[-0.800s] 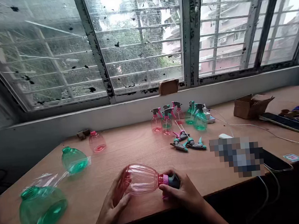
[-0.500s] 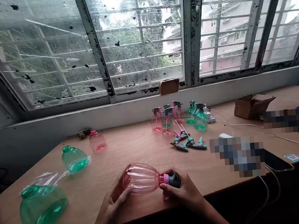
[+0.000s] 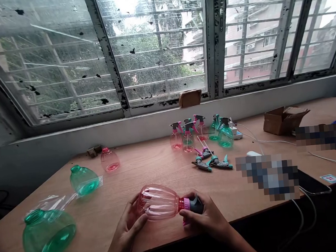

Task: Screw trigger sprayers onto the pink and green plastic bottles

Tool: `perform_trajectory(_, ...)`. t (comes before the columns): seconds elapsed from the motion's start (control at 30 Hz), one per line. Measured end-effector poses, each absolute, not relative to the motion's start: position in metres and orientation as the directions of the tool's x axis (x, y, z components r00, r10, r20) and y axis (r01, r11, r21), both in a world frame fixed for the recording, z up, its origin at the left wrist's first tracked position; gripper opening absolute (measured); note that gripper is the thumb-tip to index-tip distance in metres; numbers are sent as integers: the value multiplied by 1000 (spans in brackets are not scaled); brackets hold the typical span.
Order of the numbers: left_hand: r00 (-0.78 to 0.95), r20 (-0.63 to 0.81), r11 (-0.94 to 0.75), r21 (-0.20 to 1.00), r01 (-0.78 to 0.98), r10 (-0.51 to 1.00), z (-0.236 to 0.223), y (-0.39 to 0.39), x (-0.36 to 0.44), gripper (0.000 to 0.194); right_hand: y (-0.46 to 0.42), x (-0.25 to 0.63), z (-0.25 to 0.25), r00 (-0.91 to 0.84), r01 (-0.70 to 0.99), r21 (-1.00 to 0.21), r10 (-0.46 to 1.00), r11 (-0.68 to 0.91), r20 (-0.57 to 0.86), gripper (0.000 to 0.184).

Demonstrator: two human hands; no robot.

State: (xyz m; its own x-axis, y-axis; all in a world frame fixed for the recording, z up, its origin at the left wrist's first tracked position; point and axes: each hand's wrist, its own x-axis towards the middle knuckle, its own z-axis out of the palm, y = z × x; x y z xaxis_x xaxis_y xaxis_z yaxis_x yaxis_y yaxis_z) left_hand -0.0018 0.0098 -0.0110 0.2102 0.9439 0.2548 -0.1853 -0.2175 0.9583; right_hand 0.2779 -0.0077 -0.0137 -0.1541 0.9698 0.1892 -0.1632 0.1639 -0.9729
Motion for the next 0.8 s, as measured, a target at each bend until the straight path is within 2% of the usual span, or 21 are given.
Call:
perform_trajectory(0.33, 223, 301, -263, 947, -184, 927, -5, 0, 4, 82, -7, 278, -17, -169, -159, -978, 973, 132, 158, 48)
perform_trajectory(0.53, 232, 290, -256, 953, -164, 929, -4, 1, -3, 71, -9, 279, -13, -193, -150, -981, 970, 119, 147, 50)
perform_trajectory(0.8, 290, 369, -343, 929, -138, 883, -7, 6, -3, 74, -6, 280, -14, -175, -158, -985, 980, 63, 91, 51)
